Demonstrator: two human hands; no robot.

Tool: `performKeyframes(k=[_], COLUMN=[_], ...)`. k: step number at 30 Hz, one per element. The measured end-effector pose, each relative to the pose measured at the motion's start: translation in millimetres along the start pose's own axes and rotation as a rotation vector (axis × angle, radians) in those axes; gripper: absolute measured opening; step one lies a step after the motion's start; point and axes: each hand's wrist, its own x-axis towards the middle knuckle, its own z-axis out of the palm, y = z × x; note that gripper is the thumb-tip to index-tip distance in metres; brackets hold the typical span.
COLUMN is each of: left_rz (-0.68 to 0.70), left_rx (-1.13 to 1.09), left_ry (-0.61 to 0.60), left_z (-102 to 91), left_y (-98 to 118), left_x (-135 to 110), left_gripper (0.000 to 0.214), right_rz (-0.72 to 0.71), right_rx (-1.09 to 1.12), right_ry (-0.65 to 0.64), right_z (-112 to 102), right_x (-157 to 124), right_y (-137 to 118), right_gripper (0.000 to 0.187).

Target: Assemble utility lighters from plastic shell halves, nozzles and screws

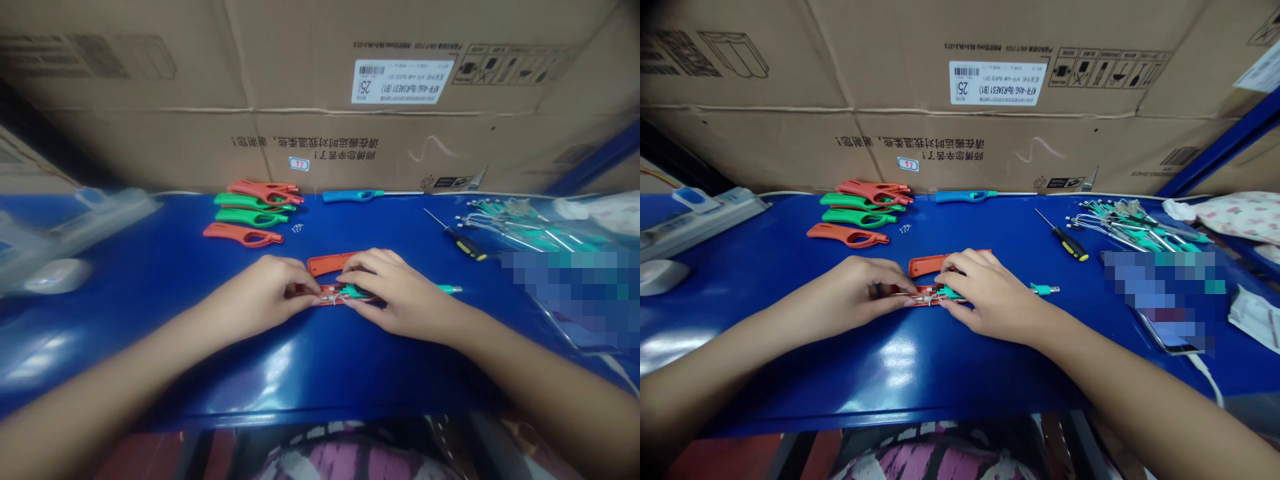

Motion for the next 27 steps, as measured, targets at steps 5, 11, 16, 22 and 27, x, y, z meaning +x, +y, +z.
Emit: performKeyframes(k=[5,11,16,22,27], left_rz=[0.011,-0.03,-0.067,-0.113,-0.178], left_rx=[-0.001,-0.011,-0.023,-0.042,-0.062], left_ry=[0.028,0.037,0.035,0.021,-0.001], left_z=[2.6,5.9,7.4,7.9,5.8], left_y=[-1.5,-3.4,-3.4,-3.2,-0.8], left_x=[0.8,0.2,1.1,3.5,4.4], left_gripper=[0.015,0.015,0.013,0.011,0.011], right_rz=[-0.005,0.0,0.002,0.011,0.014], right_rx=[0.002,-0.01,-0.013,-0.01,-0.004], right_ry=[-0.013,-0.014,-0.012,-0.018,-0.02], right_z=[2.6,2.9,3.4,2.8,4.6], right_x=[-0.3,-0.2,-0.3,0.2,-0.1], right_y=[2.2,2.6,2.1,2.1,2.8], right_gripper=[0.024,0.022,0.022,0.022,0.022])
